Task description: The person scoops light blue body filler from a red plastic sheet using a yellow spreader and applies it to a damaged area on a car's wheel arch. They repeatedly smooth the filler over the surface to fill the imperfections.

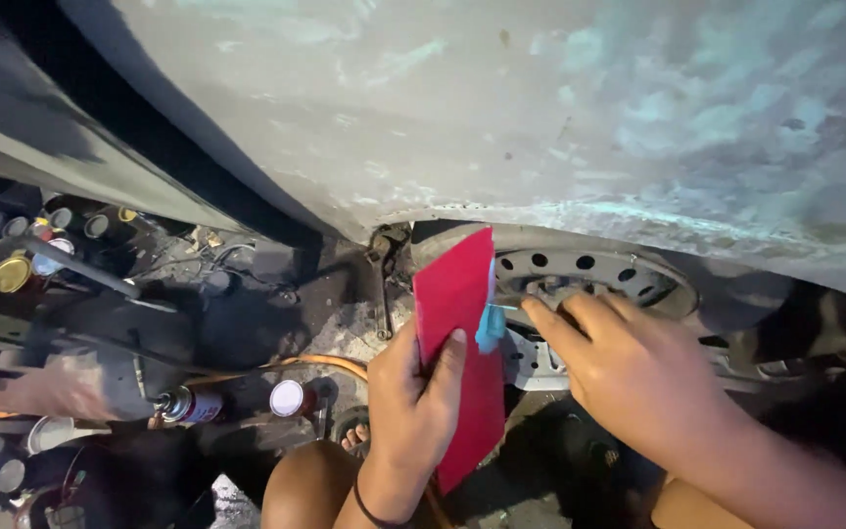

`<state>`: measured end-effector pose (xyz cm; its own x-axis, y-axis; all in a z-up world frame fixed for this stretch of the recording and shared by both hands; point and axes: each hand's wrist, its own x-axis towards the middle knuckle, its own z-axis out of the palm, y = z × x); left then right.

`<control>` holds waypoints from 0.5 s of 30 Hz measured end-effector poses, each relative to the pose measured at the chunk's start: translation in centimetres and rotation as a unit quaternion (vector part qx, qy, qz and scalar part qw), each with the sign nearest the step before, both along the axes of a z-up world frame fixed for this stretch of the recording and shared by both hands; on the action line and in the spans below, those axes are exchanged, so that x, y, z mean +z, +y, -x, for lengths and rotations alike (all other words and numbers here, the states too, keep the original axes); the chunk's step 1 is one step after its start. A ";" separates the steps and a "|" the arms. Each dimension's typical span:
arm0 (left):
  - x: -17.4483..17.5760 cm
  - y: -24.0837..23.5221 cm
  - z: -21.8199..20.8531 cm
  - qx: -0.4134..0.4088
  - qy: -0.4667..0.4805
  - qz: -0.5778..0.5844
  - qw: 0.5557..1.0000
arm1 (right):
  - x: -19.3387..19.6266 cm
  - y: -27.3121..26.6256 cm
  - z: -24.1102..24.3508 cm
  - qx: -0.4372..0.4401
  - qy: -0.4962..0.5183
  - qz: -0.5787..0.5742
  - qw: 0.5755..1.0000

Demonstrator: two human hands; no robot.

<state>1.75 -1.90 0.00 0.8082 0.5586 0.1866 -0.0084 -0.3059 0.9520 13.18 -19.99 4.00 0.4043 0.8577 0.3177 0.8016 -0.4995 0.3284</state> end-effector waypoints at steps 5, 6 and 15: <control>-0.8 -0.2 -0.5 0.032 0.022 0.012 0.999 | -1.0 -0.5 -0.4 0.038 0.035 0.012 0.999; -0.8 -0.3 -0.6 0.033 0.022 0.013 0.999 | -1.2 -0.6 -0.4 0.039 0.036 0.013 0.999; -0.6 0.5 -0.2 0.072 0.055 0.104 0.991 | -1.7 -0.2 0.7 0.040 0.052 0.020 0.998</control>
